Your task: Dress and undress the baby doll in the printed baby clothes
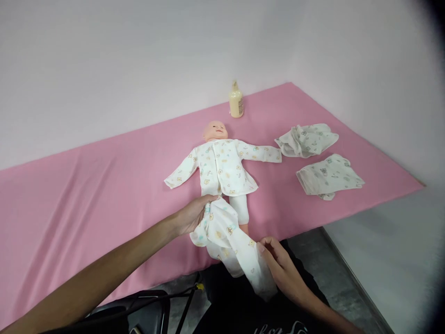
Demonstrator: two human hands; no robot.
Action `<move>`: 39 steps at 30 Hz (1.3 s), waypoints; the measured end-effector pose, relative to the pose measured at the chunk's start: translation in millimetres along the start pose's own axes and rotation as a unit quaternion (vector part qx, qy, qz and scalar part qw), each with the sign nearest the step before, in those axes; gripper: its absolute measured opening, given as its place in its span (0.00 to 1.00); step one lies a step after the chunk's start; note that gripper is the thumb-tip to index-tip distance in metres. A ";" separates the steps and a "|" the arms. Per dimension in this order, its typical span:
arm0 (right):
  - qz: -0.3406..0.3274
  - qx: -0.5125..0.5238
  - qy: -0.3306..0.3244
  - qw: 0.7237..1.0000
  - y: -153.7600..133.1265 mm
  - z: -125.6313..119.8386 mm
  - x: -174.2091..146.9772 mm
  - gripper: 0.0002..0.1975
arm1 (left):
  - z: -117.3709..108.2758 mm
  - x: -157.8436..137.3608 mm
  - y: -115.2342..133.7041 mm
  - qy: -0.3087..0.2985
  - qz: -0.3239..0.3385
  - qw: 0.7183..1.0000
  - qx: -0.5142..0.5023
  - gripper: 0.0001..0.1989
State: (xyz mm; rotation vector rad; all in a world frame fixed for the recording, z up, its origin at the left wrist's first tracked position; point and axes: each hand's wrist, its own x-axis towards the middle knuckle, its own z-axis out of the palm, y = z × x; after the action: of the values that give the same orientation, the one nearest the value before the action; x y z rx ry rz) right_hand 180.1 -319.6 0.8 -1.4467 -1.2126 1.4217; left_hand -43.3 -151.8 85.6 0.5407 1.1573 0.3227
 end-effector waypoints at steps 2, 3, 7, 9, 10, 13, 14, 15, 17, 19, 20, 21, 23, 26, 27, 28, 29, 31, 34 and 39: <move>-0.016 -0.031 -0.002 0.999 -2.1 -4.4 1.0 0.12 | -2.2 -0.8 -3.3 -0.017 -0.007 0.999 -0.036 0.14; -0.037 -0.051 0.005 0.998 -4.7 -7.2 3.3 0.11 | -3.3 -0.9 -4.5 -0.030 -0.007 0.998 -0.051 0.14; -0.197 -0.139 0.074 0.968 -27.5 -19.8 35.0 0.09 | -9.3 3.3 -7.8 -0.093 -0.001 0.992 -0.084 0.10; -0.244 -0.155 0.030 0.957 -46.3 -24.5 64.2 0.13 | -13.8 7.7 -8.3 -0.123 -0.003 0.989 -0.084 0.09; -0.253 -0.153 -0.003 0.955 -56.4 -25.7 80.0 0.16 | -16.1 10.0 -8.0 -0.131 -0.007 0.988 -0.082 0.10; -0.240 -0.140 -0.192 0.941 -82.5 -24.4 121.3 0.17 | -22.4 16.0 -5.7 -0.149 -0.018 0.986 -0.070 0.11; -0.239 -0.132 -0.235 0.933 -88.0 -22.5 130.7 0.16 | -24.2 17.5 -4.8 -0.155 -0.023 0.986 -0.065 0.12; -0.239 -0.128 -0.263 0.926 -91.5 -20.1 137.6 0.15 | -25.8 18.7 -4.0 -0.161 -0.030 0.985 -0.057 0.13; -0.242 -0.141 -0.276 0.919 -93.3 -14.9 144.7 0.11 | -27.9 20.5 -3.8 -0.168 -0.046 0.984 -0.045 0.15; -0.245 -0.166 -0.248 0.922 -91.2 -10.3 146.3 0.08 | -27.2 21.7 -5.4 -0.161 -0.054 0.985 -0.043 0.15; -0.249 -0.170 -0.226 0.926 -89.9 -8.4 146.4 0.07 | -25.2 22.0 -6.6 -0.152 -0.057 0.986 -0.043 0.14; -0.257 -0.162 -0.197 0.932 -89.1 -6.9 146.4 0.06 | -22.1 21.9 -7.8 -0.142 -0.060 0.987 -0.038 0.13; -0.282 -0.122 -0.131 0.942 -89.9 -5.1 146.3 0.07 | -13.4 20.7 -9.7 -0.133 -0.077 0.988 -0.003 0.10; -0.315 -0.091 -0.100 0.939 -96.6 -6.2 142.8 0.08 | -1.7 17.8 -9.2 -0.139 -0.094 0.982 0.086 0.11; -0.317 -0.100 -0.124 0.935 -99.4 -7.5 140.2 0.07 | 0.1 17.0 -8.2 -0.143 -0.096 0.979 0.112 0.13; -0.313 -0.116 -0.162 0.929 -101.8 -9.1 137.1 0.06 | 0.7 16.5 -7.0 -0.148 -0.100 0.975 0.133 0.16; -0.308 -0.134 -0.206 0.919 -103.7 -10.8 134.0 0.07 | 0.3 16.2 -5.9 -0.155 -0.104 0.971 0.152 0.18; -0.300 -0.173 -0.270 0.899 -105.0 -13.7 129.1 0.12 | -2.0 16.0 -4.1 -0.171 -0.109 0.963 0.175 0.20; -0.302 -0.226 -0.282 0.882 -101.6 -14.0 128.5 0.13 | -4.0 15.5 -3.5 -0.179 -0.095 0.961 0.187 0.20; -0.341 -0.279 -0.275 0.854 -99.1 -2.2 136.4 0.07 | -1.8 13.6 -6.4 -0.176 -0.089 0.957 0.214 0.17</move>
State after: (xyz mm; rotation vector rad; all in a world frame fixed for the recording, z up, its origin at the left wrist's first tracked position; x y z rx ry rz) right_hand 161.2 -162.5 59.2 -0.7578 -2.3672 1.0179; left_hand -40.0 -149.8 70.9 0.8285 0.9181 -0.1837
